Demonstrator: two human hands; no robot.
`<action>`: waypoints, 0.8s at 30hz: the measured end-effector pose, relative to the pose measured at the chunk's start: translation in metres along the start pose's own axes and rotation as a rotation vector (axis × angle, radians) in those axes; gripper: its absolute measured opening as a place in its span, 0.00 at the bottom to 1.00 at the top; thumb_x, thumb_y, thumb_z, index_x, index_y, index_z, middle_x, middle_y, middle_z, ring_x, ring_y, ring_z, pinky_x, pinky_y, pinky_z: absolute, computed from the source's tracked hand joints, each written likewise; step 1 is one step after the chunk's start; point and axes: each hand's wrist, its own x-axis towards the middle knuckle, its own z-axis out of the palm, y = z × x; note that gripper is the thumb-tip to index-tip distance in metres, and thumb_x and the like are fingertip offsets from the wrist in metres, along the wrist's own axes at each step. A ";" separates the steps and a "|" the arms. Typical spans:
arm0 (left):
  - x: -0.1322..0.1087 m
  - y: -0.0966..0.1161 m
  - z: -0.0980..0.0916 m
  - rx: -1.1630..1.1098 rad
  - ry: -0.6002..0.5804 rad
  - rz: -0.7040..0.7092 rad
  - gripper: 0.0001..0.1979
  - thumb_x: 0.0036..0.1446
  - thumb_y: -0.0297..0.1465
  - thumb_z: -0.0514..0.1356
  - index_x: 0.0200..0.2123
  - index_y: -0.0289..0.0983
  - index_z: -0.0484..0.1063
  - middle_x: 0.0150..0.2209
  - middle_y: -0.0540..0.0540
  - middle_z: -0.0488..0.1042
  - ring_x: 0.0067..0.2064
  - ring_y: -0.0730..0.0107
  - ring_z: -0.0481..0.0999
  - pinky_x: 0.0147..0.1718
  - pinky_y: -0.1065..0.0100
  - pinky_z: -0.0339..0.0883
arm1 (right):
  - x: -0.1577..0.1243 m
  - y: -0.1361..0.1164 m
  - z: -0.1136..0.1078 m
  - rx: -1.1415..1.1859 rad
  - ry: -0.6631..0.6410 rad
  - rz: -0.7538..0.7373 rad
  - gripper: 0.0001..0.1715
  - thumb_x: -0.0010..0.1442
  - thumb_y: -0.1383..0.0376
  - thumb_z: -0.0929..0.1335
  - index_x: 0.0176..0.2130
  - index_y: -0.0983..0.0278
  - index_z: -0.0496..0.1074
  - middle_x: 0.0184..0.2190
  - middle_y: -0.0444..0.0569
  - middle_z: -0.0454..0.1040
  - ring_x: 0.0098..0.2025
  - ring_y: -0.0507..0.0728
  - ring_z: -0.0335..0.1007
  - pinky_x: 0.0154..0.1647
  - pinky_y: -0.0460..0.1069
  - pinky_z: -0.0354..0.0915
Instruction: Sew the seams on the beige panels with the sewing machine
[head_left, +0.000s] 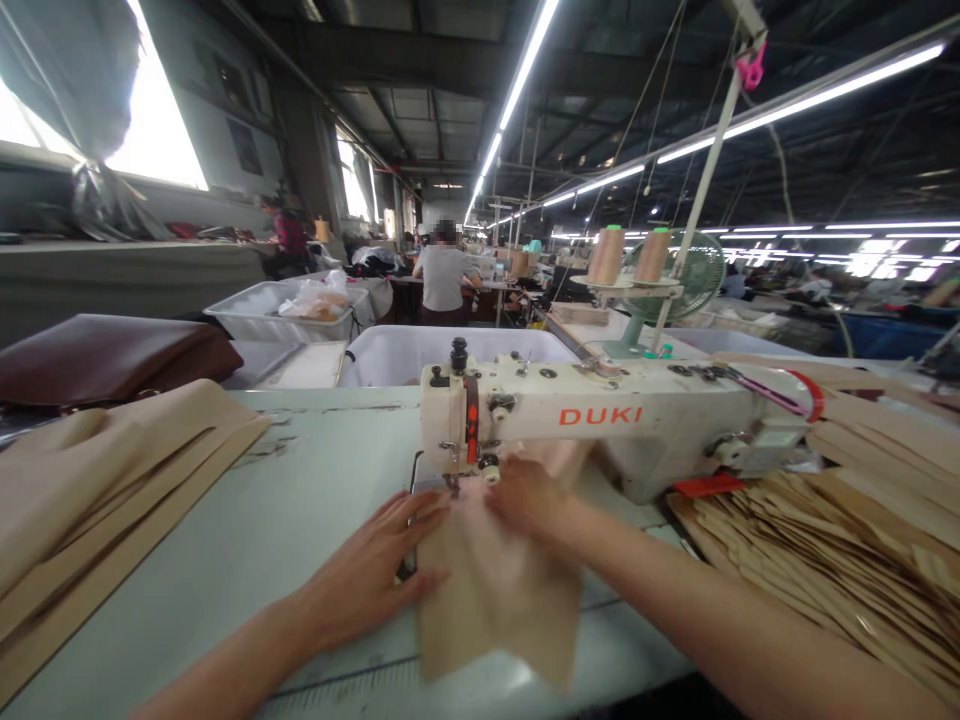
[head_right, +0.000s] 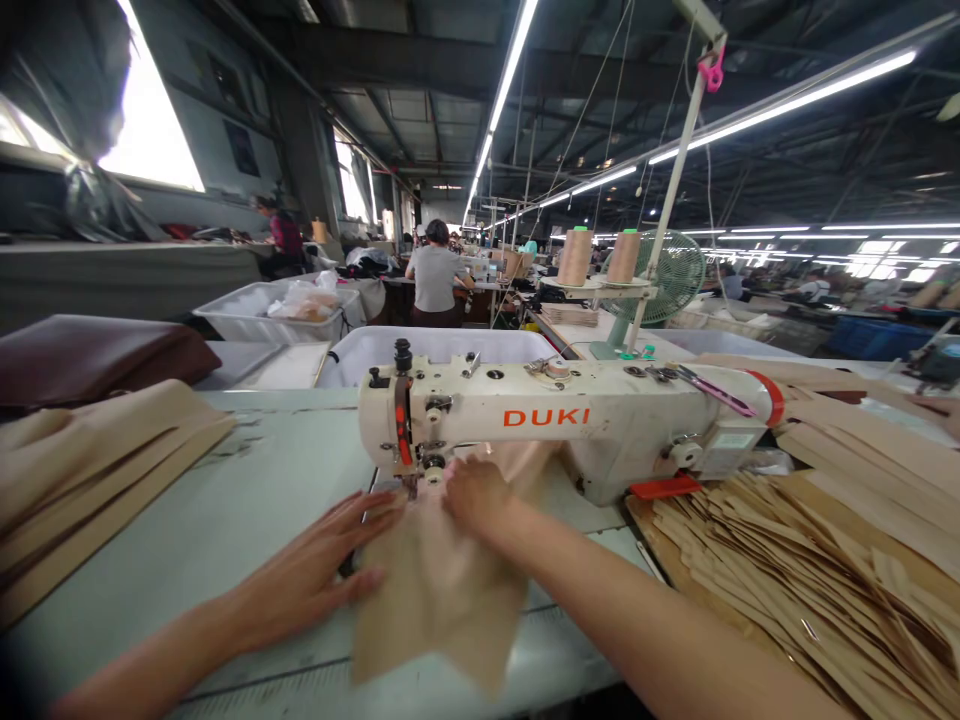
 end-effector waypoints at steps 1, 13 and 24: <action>-0.001 0.000 -0.001 -0.008 0.010 -0.006 0.25 0.68 0.44 0.53 0.65 0.44 0.61 0.65 0.43 0.61 0.65 0.52 0.60 0.65 0.50 0.54 | -0.009 -0.004 -0.002 0.000 -0.014 -0.001 0.11 0.62 0.67 0.67 0.41 0.68 0.79 0.46 0.61 0.76 0.52 0.66 0.70 0.55 0.57 0.64; 0.012 -0.002 0.011 0.008 -0.037 0.025 0.33 0.59 0.43 0.63 0.64 0.39 0.60 0.65 0.40 0.62 0.65 0.51 0.61 0.64 0.50 0.57 | -0.046 -0.022 0.047 0.245 -0.031 -0.088 0.29 0.73 0.58 0.53 0.69 0.63 0.52 0.70 0.48 0.50 0.71 0.61 0.43 0.71 0.65 0.40; 0.008 -0.012 0.023 0.035 0.037 0.045 0.34 0.61 0.41 0.62 0.66 0.41 0.55 0.67 0.41 0.59 0.66 0.52 0.60 0.63 0.51 0.60 | -0.041 -0.016 0.050 0.255 -0.020 -0.092 0.29 0.74 0.58 0.52 0.69 0.60 0.52 0.69 0.44 0.52 0.71 0.60 0.43 0.72 0.65 0.39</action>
